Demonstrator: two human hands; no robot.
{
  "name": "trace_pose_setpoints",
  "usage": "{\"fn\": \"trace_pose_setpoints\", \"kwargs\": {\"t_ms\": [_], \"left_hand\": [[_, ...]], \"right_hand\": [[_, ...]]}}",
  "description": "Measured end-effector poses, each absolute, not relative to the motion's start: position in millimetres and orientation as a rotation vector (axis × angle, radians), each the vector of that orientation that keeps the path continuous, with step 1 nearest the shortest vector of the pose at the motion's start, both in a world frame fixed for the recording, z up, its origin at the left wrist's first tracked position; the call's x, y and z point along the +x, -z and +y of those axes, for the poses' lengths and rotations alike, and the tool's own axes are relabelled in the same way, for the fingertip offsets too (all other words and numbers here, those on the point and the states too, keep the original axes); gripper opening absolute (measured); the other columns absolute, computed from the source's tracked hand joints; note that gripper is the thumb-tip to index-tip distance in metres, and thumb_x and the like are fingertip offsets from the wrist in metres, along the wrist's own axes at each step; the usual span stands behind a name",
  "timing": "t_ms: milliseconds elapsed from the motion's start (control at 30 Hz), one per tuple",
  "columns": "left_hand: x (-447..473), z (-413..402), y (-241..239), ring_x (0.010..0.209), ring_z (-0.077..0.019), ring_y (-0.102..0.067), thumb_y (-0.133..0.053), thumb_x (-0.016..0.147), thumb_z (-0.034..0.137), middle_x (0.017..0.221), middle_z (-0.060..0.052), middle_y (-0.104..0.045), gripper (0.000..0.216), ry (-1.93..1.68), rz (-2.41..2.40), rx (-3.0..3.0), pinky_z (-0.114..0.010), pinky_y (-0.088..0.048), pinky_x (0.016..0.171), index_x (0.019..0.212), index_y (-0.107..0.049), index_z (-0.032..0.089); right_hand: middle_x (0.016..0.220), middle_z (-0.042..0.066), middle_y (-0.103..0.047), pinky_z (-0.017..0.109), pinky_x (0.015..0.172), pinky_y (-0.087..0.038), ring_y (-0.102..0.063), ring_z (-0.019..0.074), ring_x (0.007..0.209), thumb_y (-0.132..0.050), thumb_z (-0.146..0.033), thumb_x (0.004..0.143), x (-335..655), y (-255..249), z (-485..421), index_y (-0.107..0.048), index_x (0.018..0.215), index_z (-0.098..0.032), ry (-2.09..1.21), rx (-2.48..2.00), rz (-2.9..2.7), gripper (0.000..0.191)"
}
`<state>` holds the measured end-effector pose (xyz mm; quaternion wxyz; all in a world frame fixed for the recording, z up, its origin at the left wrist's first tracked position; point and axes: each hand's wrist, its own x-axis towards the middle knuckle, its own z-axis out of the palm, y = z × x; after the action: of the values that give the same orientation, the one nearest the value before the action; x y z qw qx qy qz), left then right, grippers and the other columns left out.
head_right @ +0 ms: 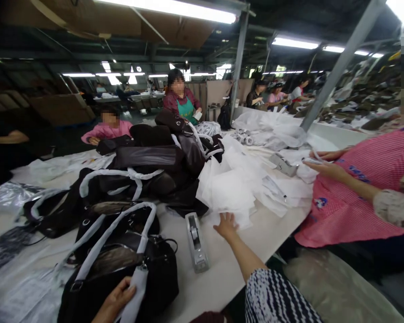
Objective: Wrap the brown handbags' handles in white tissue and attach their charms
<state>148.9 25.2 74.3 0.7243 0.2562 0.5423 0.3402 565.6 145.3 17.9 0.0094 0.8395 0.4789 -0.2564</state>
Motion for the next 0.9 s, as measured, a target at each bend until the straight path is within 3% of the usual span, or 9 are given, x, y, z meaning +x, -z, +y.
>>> {"fn": "trace_pose_setpoints", "kwargs": {"t_ms": [67, 133, 233, 300, 400, 500, 700, 900], "left_hand": [[152, 24, -84, 0.053, -0.013, -0.06, -0.084, 0.06, 0.047, 0.064, 0.002, -0.067, 0.047, -0.767, 1.179, 0.542, -0.021, -0.043, 0.054, 0.084, -0.053, 0.02], [154, 24, -90, 0.052, -0.0125, -0.059, -0.085, 0.059, 0.047, 0.064, 0.002, -0.066, 0.049, -0.772, 1.162, 0.526, -0.021, -0.043, 0.052, 0.084, -0.053, 0.02], [152, 25, -91, 0.05, -0.0106, -0.056, -0.085, 0.059, 0.045, 0.062, 0.002, -0.066, 0.048, -0.761, 1.147, 0.523, -0.019, -0.041, 0.05, 0.083, -0.052, 0.02], [150, 26, -90, 0.05, -0.0102, -0.056, -0.085, 0.059, 0.043, 0.063, 0.002, -0.065, 0.047, -0.761, 1.13, 0.534, -0.019, -0.04, 0.049, 0.084, -0.052, 0.02], [146, 27, -87, 0.051, -0.0108, -0.058, -0.086, 0.059, 0.042, 0.066, 0.001, -0.067, 0.048, -0.748, 1.101, 0.534, -0.019, -0.041, 0.049, 0.084, -0.052, 0.019], [142, 28, -84, 0.051, -0.0112, -0.058, -0.086, 0.058, 0.041, 0.066, 0.001, -0.067, 0.048, -0.724, 1.066, 0.523, -0.019, -0.042, 0.05, 0.085, -0.053, 0.019], [138, 27, -78, 0.049, -0.0108, -0.057, -0.085, 0.059, 0.044, 0.066, 0.0, -0.068, 0.047, -0.736, 1.036, 0.525, -0.019, -0.041, 0.048, 0.084, -0.054, 0.019], [136, 29, -74, 0.05, -0.0116, -0.058, -0.086, 0.056, 0.045, 0.066, 0.0, -0.068, 0.049, -0.725, 1.018, 0.541, -0.02, -0.043, 0.05, 0.083, -0.055, 0.018]], "right_hand": [[0.162, 0.016, -0.009, 0.063, 0.108, -0.028, -0.009, 0.04, 0.148, -0.063, -0.04, 0.076, 575, -32, 156, -0.026, 0.149, -0.023, 0.887, 2.544, 1.526, 0.083], [0.155, 0.019, -0.031, 0.052, 0.11, -0.033, -0.028, 0.0378, 0.143, -0.069, -0.035, 0.071, 585, -46, 163, -0.046, 0.139, -0.018, 0.96, 2.453, 1.591, 0.074], [0.123, 0.015, -0.065, 0.04, 0.104, -0.041, -0.053, 0.0336, 0.125, -0.074, -0.032, 0.065, 600, -70, 169, -0.071, 0.102, -0.016, 1.075, 2.368, 1.638, 0.041], [0.101, 0.013, -0.073, 0.041, 0.096, -0.047, -0.062, 0.0331, 0.112, -0.076, -0.034, 0.062, 608, -87, 170, -0.073, 0.081, -0.017, 1.165, 2.35, 1.608, 0.026], [0.077, 0.011, -0.074, 0.042, 0.08, -0.053, -0.069, 0.0286, 0.087, -0.08, -0.039, 0.056, 612, -109, 164, -0.07, 0.067, -0.015, 1.361, 2.319, 1.489, 0.028], [0.071, 0.012, -0.073, 0.04, 0.072, -0.054, -0.068, 0.0235, 0.072, -0.083, -0.043, 0.051, 598, -121, 144, -0.068, 0.065, -0.013, 1.593, 2.287, 1.384, 0.036], [0.1, 0.013, -0.073, 0.032, 0.078, -0.051, -0.067, 0.0185, 0.086, -0.069, -0.06, 0.065, 512, -101, 75, -0.07, 0.089, -0.015, 2.105, 2.498, 1.375, 0.052], [0.096, 0.01, -0.073, 0.032, 0.077, -0.045, -0.063, 0.0184, 0.085, -0.066, -0.056, 0.064, 458, -66, 50, -0.068, 0.091, -0.014, 1.982, 2.962, 1.165, 0.05]]}}
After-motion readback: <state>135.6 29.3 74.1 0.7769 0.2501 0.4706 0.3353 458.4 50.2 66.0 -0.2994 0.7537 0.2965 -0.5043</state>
